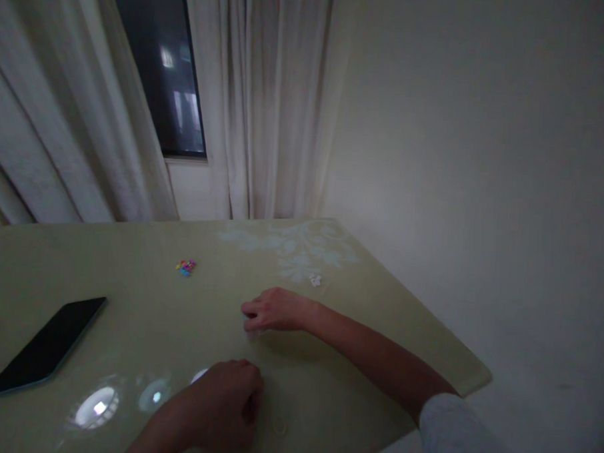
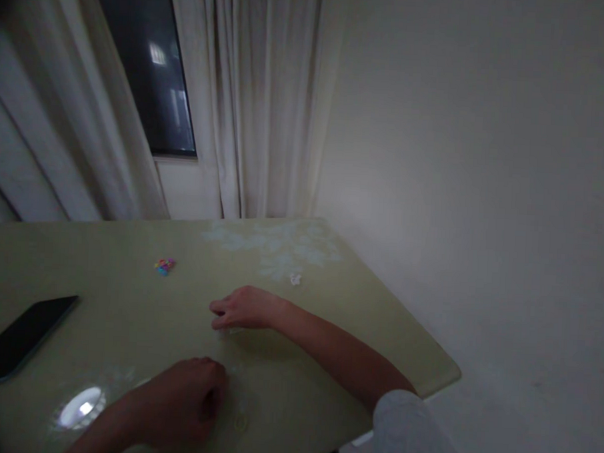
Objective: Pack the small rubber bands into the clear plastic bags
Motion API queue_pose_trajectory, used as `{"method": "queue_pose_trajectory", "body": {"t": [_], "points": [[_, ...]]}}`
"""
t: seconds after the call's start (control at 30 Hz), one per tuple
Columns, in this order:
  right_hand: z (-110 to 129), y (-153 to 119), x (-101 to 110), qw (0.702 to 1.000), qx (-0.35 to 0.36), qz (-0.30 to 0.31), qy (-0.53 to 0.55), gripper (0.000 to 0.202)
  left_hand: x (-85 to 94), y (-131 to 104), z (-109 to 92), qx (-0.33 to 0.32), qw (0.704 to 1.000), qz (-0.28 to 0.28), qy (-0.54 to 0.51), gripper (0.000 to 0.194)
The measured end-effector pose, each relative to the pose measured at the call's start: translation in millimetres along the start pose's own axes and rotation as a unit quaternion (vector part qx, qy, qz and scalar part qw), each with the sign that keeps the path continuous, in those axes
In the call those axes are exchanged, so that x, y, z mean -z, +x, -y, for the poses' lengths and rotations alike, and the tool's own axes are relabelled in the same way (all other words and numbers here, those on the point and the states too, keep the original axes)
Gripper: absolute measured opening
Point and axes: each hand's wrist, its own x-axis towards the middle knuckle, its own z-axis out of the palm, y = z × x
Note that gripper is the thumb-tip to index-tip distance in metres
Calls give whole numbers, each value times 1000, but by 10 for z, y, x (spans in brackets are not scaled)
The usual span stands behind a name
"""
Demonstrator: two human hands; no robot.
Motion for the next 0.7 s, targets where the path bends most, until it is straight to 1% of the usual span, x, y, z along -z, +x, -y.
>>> {"method": "queue_pose_trajectory", "body": {"t": [0.13, 0.27, 0.4, 0.5, 0.6, 0.7], "points": [[-7, -14, -39, 1000, -14, -6, 5, 11, 76, 11, -4, 10, 999, -9, -40, 15], [-18, -17, -65, 1000, -18, -9, 11, 9, 170, 30, 0, -10, 994, 4, -109, 14], [-14, -3, -81, 999, -24, -18, 16, 10, 158, 66, 38, -36, 990, 3, -133, 14], [-13, -3, -72, 999, -33, -9, 27, 11, 166, 68, 56, -44, 988, 2, -146, 15], [12, -64, -33, 995, -87, -17, 55, 11, 239, 34, 66, -42, 984, 8, -171, 19], [96, -215, 9, 978, -166, -59, 109, 15, 324, 1, 118, -30, 982, 4, -188, 24]]}}
